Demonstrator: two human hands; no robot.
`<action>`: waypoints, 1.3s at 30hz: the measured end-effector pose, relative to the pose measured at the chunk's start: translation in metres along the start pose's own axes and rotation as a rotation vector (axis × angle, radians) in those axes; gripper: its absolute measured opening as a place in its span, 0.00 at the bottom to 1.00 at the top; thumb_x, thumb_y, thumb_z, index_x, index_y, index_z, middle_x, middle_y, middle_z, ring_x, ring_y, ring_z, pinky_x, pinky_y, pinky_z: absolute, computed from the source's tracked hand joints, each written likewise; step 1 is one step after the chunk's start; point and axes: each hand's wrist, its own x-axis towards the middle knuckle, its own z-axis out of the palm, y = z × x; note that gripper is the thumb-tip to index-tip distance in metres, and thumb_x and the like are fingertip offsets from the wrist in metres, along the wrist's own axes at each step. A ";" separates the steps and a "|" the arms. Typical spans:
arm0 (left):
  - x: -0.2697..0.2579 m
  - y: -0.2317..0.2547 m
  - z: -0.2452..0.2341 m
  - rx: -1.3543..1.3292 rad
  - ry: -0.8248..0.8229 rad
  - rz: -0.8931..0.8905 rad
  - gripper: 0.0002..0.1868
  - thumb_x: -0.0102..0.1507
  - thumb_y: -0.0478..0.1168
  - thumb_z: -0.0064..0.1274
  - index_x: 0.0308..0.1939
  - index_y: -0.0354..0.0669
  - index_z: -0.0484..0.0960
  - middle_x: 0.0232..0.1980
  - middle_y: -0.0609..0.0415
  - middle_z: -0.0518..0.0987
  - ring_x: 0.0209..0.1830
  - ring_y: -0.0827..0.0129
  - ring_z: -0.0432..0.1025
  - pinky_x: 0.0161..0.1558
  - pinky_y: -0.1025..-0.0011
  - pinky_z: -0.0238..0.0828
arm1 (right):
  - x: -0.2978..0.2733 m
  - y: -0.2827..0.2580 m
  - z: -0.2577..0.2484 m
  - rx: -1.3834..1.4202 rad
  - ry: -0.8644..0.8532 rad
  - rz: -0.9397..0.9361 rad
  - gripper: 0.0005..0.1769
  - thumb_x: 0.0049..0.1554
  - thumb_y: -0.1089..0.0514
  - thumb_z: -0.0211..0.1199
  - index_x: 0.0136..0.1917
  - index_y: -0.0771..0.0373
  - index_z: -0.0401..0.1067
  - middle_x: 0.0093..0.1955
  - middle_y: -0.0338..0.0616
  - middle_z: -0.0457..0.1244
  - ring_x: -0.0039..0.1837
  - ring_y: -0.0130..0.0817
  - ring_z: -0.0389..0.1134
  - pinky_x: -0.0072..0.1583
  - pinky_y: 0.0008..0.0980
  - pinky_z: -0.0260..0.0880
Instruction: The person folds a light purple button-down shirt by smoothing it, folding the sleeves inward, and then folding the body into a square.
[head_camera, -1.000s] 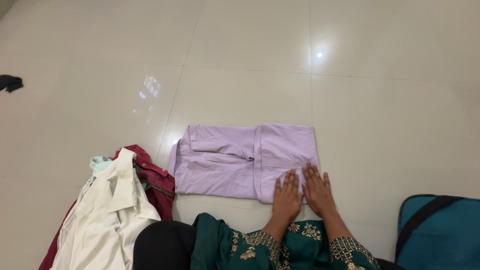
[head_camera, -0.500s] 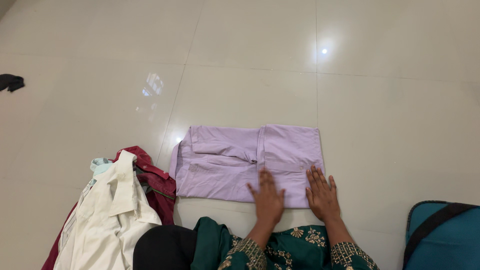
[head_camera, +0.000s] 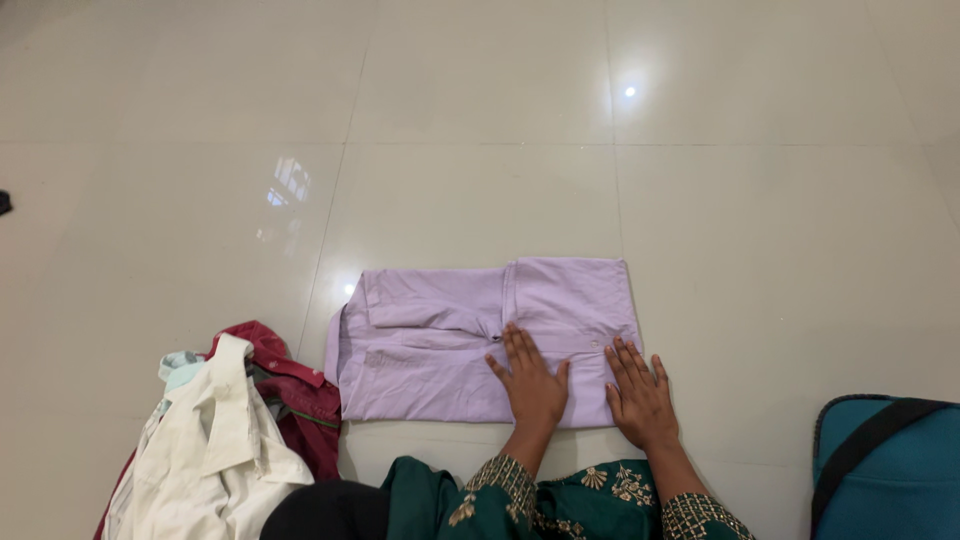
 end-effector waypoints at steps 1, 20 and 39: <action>-0.002 0.002 -0.001 0.000 0.021 -0.010 0.50 0.68 0.66 0.36 0.78 0.27 0.43 0.83 0.38 0.35 0.84 0.52 0.27 0.74 0.39 0.16 | -0.001 0.000 0.000 0.001 0.002 0.000 0.36 0.59 0.48 0.50 0.79 0.49 0.52 0.84 0.36 0.45 0.83 0.31 0.44 0.79 0.53 0.38; 0.105 0.036 0.020 0.036 0.115 0.138 0.47 0.69 0.68 0.29 0.79 0.36 0.43 0.85 0.48 0.39 0.85 0.62 0.29 0.76 0.40 0.18 | 0.003 -0.002 -0.008 0.008 -0.015 0.023 0.35 0.59 0.48 0.50 0.79 0.49 0.53 0.83 0.38 0.46 0.82 0.32 0.44 0.79 0.52 0.36; -0.037 -0.244 -0.020 -0.848 0.339 -0.182 0.14 0.66 0.45 0.53 0.47 0.37 0.83 0.46 0.45 0.85 0.45 0.55 0.80 0.49 0.64 0.75 | 0.048 0.061 0.054 0.496 0.133 0.632 0.32 0.66 0.44 0.58 0.73 0.69 0.65 0.63 0.59 0.66 0.61 0.49 0.70 0.63 0.45 0.69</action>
